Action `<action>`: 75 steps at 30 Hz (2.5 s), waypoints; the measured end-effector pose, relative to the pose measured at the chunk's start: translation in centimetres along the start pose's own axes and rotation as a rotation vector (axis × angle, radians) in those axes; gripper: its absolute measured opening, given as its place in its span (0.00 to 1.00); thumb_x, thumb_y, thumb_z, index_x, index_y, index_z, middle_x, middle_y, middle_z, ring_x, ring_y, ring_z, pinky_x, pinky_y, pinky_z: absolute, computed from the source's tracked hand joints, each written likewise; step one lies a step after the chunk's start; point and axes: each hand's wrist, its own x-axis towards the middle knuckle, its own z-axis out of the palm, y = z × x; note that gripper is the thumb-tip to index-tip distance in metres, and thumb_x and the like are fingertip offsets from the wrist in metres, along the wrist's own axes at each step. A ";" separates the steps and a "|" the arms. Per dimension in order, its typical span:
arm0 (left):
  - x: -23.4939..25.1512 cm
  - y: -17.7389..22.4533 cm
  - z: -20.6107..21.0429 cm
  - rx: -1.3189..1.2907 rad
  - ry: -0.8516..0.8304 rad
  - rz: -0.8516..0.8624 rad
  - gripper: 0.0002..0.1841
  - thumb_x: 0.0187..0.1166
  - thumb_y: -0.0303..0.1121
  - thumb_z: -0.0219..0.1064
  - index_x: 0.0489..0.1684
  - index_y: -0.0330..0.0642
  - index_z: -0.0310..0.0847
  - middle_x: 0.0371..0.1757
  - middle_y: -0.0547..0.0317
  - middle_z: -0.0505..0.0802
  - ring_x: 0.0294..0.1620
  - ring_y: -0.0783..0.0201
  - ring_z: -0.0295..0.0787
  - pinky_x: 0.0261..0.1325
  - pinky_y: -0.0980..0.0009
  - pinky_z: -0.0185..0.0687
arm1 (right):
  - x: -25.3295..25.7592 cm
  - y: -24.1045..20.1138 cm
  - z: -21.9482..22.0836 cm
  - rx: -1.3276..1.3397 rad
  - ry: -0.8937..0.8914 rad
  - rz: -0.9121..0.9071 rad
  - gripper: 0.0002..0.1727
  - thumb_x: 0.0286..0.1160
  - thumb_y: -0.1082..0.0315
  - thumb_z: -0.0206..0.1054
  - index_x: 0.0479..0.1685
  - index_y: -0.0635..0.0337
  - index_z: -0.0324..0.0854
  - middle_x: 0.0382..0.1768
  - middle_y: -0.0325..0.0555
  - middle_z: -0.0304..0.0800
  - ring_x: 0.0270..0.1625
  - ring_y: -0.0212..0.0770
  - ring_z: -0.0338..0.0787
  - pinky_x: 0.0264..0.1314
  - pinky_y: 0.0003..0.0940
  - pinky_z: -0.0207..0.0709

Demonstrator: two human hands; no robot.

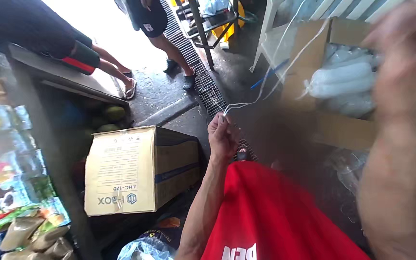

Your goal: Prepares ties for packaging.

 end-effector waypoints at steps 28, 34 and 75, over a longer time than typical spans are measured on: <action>-0.1 -0.6 0.0 0.262 -0.041 0.150 0.12 0.88 0.44 0.61 0.34 0.53 0.80 0.12 0.72 0.70 0.08 0.76 0.62 0.13 0.78 0.63 | -13.0 2.8 16.5 0.577 -0.760 0.380 0.14 0.85 0.57 0.65 0.49 0.58 0.89 0.38 0.37 0.92 0.37 0.24 0.87 0.45 0.24 0.82; -0.1 -0.1 0.7 -0.042 0.057 0.053 0.12 0.90 0.41 0.56 0.35 0.54 0.80 0.13 0.71 0.73 0.09 0.76 0.67 0.14 0.79 0.68 | -13.7 2.7 17.3 0.636 -0.616 0.346 0.12 0.86 0.61 0.64 0.44 0.59 0.89 0.31 0.36 0.89 0.29 0.23 0.82 0.35 0.21 0.77; -0.3 1.2 -3.6 0.287 0.392 -0.155 0.23 0.94 0.45 0.36 0.47 0.51 0.82 0.35 0.65 0.88 0.39 0.68 0.87 0.50 0.67 0.85 | -11.3 4.4 14.9 0.344 -0.455 0.187 0.16 0.86 0.61 0.59 0.35 0.58 0.89 0.24 0.35 0.84 0.25 0.23 0.79 0.31 0.20 0.75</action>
